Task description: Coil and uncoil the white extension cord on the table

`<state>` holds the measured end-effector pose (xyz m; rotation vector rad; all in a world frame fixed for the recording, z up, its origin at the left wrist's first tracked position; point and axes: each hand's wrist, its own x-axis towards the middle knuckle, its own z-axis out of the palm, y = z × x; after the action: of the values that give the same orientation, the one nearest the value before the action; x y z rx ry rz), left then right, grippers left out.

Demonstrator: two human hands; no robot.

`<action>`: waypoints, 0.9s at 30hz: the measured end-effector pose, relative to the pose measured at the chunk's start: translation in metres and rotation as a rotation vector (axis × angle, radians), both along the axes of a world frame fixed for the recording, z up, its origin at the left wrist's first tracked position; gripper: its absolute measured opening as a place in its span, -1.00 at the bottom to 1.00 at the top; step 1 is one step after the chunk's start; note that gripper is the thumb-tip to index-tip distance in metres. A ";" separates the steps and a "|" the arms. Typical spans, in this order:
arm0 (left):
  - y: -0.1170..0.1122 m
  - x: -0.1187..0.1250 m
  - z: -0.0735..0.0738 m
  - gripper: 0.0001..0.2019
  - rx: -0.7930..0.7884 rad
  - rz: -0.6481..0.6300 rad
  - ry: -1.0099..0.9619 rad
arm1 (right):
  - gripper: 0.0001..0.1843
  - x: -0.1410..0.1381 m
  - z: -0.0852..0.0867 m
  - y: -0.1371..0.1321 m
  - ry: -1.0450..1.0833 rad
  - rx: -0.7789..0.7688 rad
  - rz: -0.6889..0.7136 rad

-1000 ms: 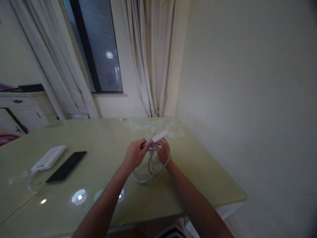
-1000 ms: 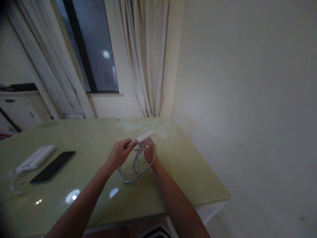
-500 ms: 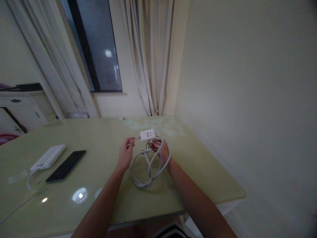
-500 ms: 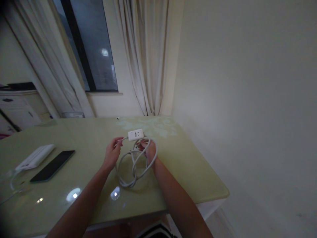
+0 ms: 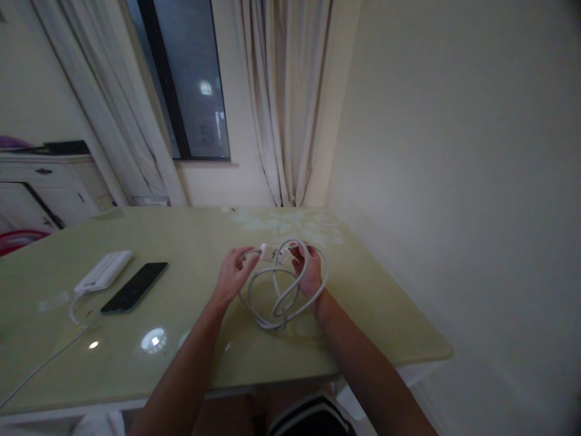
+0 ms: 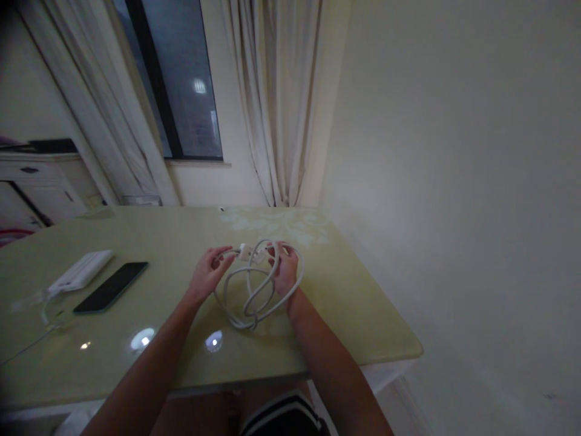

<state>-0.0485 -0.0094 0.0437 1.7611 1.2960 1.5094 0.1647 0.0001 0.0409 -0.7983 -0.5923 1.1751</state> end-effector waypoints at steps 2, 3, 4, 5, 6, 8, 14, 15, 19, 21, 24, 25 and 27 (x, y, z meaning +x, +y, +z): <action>-0.005 -0.001 0.004 -0.41 0.027 -0.109 0.182 | -0.69 0.000 -0.002 0.002 0.012 0.019 -0.008; -0.007 -0.001 0.005 -0.32 0.033 -0.155 0.230 | -0.69 0.001 -0.003 0.003 0.023 0.027 -0.013; -0.008 -0.001 0.005 -0.25 0.041 -0.181 0.259 | -0.69 0.001 -0.004 0.004 0.035 0.031 -0.018; -0.009 -0.001 0.004 -0.23 0.054 -0.183 0.277 | -0.69 0.001 -0.006 0.005 0.047 0.029 -0.026; -0.009 0.000 0.002 -0.27 0.072 -0.169 0.290 | -0.70 0.002 -0.007 0.006 0.056 0.023 -0.038; -0.009 0.004 -0.001 -0.49 0.116 -0.137 0.311 | -0.70 0.003 -0.009 0.009 0.060 0.017 -0.068; -0.010 0.015 -0.003 -0.73 0.264 -0.065 0.298 | -0.67 0.007 -0.009 0.010 0.014 0.059 -0.167; -0.011 0.015 -0.002 -0.72 0.269 -0.056 0.288 | -0.67 0.008 -0.009 0.010 -0.010 0.059 -0.185; -0.009 0.013 -0.001 -0.69 0.195 -0.027 0.186 | -0.67 0.011 -0.011 0.012 -0.145 -0.012 -0.136; -0.006 0.011 -0.002 -0.70 0.107 -0.001 0.060 | -0.69 0.010 -0.014 0.015 -0.159 -0.069 -0.032; -0.002 0.008 -0.007 -0.64 -0.070 -0.077 -0.189 | -0.74 0.008 -0.017 0.017 -0.087 -0.085 0.106; -0.001 0.008 -0.009 -0.57 -0.126 -0.126 -0.255 | -0.76 0.007 -0.019 0.017 -0.051 -0.075 0.133; -0.001 0.008 -0.010 -0.58 -0.209 -0.206 -0.304 | -0.77 0.005 -0.021 0.016 0.004 -0.046 0.182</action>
<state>-0.0403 -0.0101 0.0337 1.4214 1.0434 1.4041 0.1697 0.0161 0.0201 -0.7931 -0.6464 1.3606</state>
